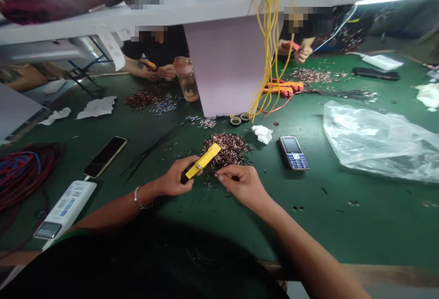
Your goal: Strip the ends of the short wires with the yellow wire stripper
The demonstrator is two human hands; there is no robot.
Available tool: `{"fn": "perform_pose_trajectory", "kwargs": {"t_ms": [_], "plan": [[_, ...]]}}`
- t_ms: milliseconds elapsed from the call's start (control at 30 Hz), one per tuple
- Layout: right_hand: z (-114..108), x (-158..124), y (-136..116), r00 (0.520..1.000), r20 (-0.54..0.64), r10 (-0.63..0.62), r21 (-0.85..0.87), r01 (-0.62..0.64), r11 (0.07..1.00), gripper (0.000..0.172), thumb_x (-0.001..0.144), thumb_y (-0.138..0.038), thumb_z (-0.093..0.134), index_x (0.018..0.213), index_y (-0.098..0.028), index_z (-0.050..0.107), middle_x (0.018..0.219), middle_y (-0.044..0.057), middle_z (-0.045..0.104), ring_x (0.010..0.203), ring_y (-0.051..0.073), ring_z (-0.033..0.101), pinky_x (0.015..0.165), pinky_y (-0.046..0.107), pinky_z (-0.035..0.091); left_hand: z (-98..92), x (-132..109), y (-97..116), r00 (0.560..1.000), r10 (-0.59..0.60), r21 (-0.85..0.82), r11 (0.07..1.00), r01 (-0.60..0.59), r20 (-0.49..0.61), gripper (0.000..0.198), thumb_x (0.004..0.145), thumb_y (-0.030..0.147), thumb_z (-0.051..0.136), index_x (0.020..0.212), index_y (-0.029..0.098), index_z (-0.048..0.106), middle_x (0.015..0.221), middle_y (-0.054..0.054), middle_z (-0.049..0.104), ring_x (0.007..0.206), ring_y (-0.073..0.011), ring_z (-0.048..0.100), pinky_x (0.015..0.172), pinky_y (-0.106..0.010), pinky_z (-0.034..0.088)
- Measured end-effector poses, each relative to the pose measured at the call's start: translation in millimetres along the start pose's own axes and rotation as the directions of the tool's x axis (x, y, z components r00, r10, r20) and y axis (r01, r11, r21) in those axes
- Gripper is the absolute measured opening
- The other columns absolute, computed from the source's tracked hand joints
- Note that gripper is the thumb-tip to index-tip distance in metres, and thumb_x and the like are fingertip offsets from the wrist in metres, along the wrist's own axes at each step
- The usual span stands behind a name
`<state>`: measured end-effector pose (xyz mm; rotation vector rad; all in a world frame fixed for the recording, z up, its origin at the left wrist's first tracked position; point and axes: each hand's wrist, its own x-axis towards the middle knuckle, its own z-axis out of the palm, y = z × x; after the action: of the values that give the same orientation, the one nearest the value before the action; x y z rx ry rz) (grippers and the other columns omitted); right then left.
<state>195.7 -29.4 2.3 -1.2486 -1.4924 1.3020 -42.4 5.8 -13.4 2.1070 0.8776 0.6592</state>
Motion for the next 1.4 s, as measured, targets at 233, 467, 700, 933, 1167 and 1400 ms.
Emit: {"fn": "perform_pose_trajectory", "kwargs": {"t_ms": [233, 467, 700, 933, 1167, 1400], "plan": [[1.0, 0.4, -2.6, 1.000, -0.027, -0.004, 0.006, 0.005, 1.000, 0.020, 0.073, -0.034, 0.065, 0.074, -0.018, 0.077, 0.053, 0.000, 0.060, 0.046, 0.010, 0.044, 0.044, 0.024, 0.034, -2.6, 5.7, 2.6, 0.993, -0.034, -0.319, 0.945, 0.068, 0.110, 0.041, 0.060, 0.011, 0.052, 0.100, 0.015, 0.056, 0.087, -0.004, 0.061, 0.078, -0.0168, 0.057, 0.074, -0.030, 0.049], [3.0, 1.0, -4.0, 1.000, -0.009, 0.020, 0.048, -0.020, 0.999, 0.021, 0.074, -0.035, 0.065, 0.073, -0.017, 0.074, 0.048, -0.003, 0.052, 0.044, 0.008, 0.039, 0.043, 0.023, 0.030, -3.1, 7.1, 5.0, 0.992, -0.046, -0.285, 0.955, 0.079, 0.120, 0.038, 0.059, 0.012, 0.052, 0.096, 0.016, 0.056, 0.086, -0.004, 0.061, 0.078, -0.0167, 0.056, 0.076, -0.031, 0.049], [2.6, 0.2, -3.3, 0.998, 0.022, 0.052, 0.076, -0.053, 0.996, 0.020, 0.074, -0.035, 0.065, 0.072, -0.017, 0.072, 0.046, -0.005, 0.047, 0.043, 0.008, 0.038, 0.043, 0.022, 0.029, -1.8, 7.0, 8.2, 0.991, -0.051, -0.262, 0.962, 0.082, 0.124, 0.038, 0.059, 0.010, 0.051, 0.096, 0.016, 0.055, 0.087, -0.003, 0.060, 0.078, -0.0165, 0.057, 0.075, -0.030, 0.049], [2.1, 0.5, -3.9, 0.999, 0.023, 0.023, 0.041, -0.024, 0.999, 0.021, 0.075, -0.036, 0.065, 0.072, -0.017, 0.073, 0.047, -0.004, 0.049, 0.044, 0.008, 0.038, 0.043, 0.022, 0.030, -0.1, 4.9, 6.0, 0.987, -0.123, -0.187, 0.972, 0.141, 0.100, 0.029, 0.060, 0.012, 0.052, 0.089, 0.017, 0.055, 0.081, -0.001, 0.058, 0.073, -0.0144, 0.056, 0.070, -0.028, 0.048], [1.2, 1.1, -1.0, 1.000, 0.022, 0.015, 0.035, -0.016, 0.999, 0.022, 0.074, -0.036, 0.064, 0.072, -0.017, 0.073, 0.049, -0.003, 0.051, 0.046, 0.009, 0.039, 0.045, 0.024, 0.031, 3.4, 3.6, 4.5, 0.997, -0.075, 0.077, 0.994, 0.072, 0.034, 0.021, 0.068, 0.014, 0.053, 0.088, 0.017, 0.058, 0.075, -0.001, 0.062, 0.066, -0.0130, 0.056, 0.065, -0.025, 0.045], [0.6, 1.3, -2.0, 0.999, 0.027, 0.033, 0.022, -0.034, 0.999, 0.018, 0.073, -0.032, 0.065, 0.072, -0.017, 0.074, 0.047, -0.004, 0.049, 0.046, 0.010, 0.039, 0.046, 0.025, 0.031, 8.3, -0.5, -4.6, 0.998, 0.015, 0.262, 0.965, 0.000, -0.054, 0.017, 0.073, 0.018, 0.055, 0.090, 0.018, 0.060, 0.070, 0.000, 0.064, 0.059, -0.0126, 0.056, 0.059, -0.024, 0.042]]}}
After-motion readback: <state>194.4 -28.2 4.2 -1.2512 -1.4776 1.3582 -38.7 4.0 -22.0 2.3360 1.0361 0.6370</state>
